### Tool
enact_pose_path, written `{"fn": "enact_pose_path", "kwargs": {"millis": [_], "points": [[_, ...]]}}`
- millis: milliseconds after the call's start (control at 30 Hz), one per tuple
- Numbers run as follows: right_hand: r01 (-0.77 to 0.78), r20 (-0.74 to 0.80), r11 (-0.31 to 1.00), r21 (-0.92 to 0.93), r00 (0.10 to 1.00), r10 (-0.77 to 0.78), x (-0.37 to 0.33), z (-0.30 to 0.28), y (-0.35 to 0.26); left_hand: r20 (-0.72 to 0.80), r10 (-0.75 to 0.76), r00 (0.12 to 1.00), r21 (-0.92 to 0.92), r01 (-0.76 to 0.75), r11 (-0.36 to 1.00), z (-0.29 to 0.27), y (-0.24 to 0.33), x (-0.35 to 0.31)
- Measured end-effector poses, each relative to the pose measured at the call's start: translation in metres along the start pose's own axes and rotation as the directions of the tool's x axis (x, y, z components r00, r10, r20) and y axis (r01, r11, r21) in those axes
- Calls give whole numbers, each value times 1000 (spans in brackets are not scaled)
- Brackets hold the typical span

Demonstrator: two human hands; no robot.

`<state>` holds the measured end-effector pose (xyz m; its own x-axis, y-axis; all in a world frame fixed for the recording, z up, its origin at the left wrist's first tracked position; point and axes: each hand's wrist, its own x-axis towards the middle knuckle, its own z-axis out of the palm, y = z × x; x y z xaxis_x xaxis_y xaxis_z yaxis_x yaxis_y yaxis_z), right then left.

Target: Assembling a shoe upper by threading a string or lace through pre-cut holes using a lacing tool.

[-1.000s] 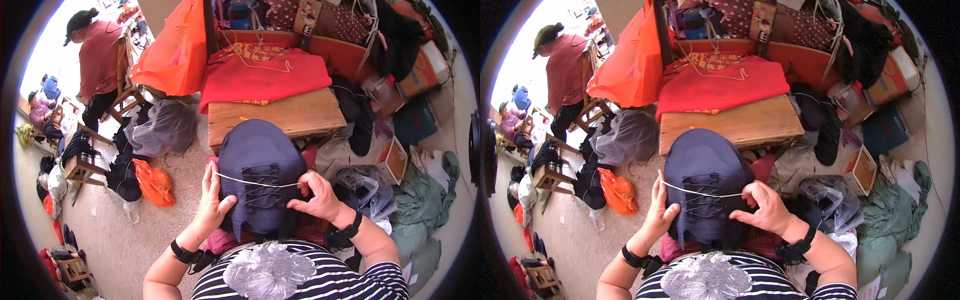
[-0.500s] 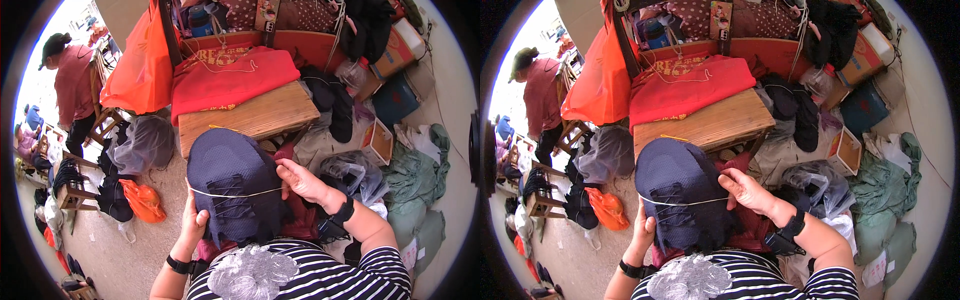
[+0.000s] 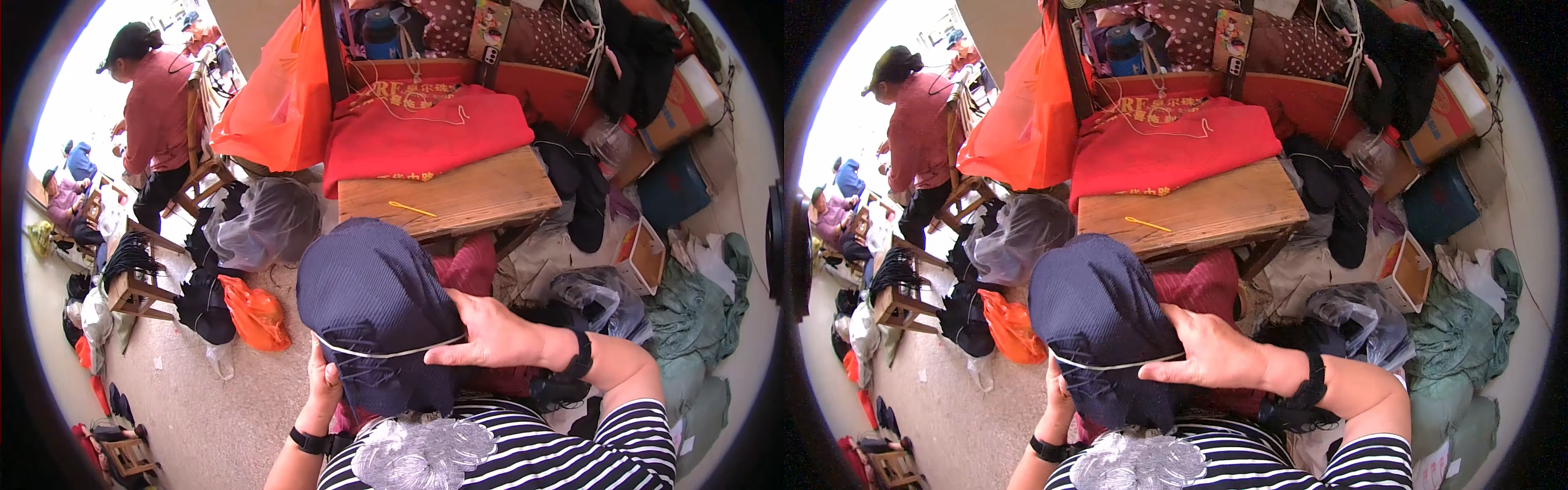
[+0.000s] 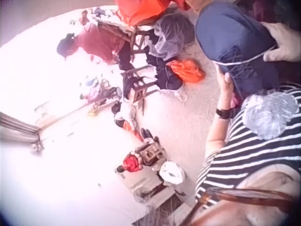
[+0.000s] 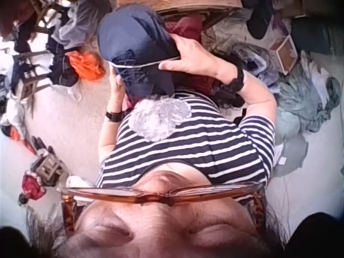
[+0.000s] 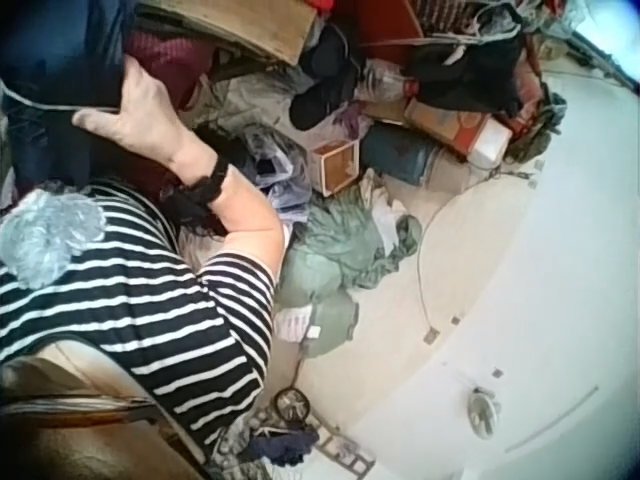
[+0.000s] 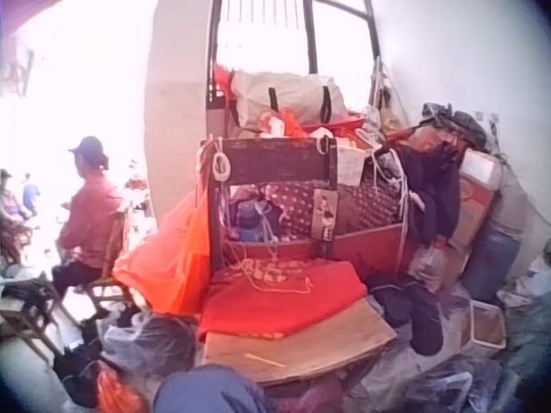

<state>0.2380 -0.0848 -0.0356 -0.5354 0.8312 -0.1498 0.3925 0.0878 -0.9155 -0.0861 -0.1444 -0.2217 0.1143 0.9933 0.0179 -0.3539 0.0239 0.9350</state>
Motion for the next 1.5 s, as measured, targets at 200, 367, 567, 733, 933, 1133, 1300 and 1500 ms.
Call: {"fn": "enact_pose_path", "kwargs": {"millis": [200, 367, 567, 733, 933, 1133, 1300, 1500], "points": [[-229, -1, 875, 428, 967, 253, 13, 21, 30, -33, 1, 999, 19, 0, 1000, -6, -1, -4], [-403, 334, 787, 467, 905, 264, 22, 5, 13, 40, 85, 996, 71, -88, 994, -11, -8, 1], [16, 8, 996, 82, 1000, -17, 10, 30, 5, -11, -322, 947, -235, 311, 921, -24, -22, 13], [-86, 42, 994, -73, 995, 89, 3, 40, -33, 0, -364, 932, -252, 352, 901, -30, -20, 20], [-224, 269, 851, 476, 958, 102, 22, 27, -3, -6, -386, 923, -325, 363, 873, -32, -12, 20], [-241, 233, 679, 694, 967, 105, 5, 23, 32, 106, 34, 994, 247, -59, 967, 28, 50, 19], [-171, 142, 550, 817, 985, 96, -60, 18, 47, 324, 57, 944, 306, -161, 938, 80, 120, 3], [46, -168, 585, 810, 973, 157, -145, 31, 60, 622, 56, 781, 292, -298, 909, 108, 140, -23]]}}
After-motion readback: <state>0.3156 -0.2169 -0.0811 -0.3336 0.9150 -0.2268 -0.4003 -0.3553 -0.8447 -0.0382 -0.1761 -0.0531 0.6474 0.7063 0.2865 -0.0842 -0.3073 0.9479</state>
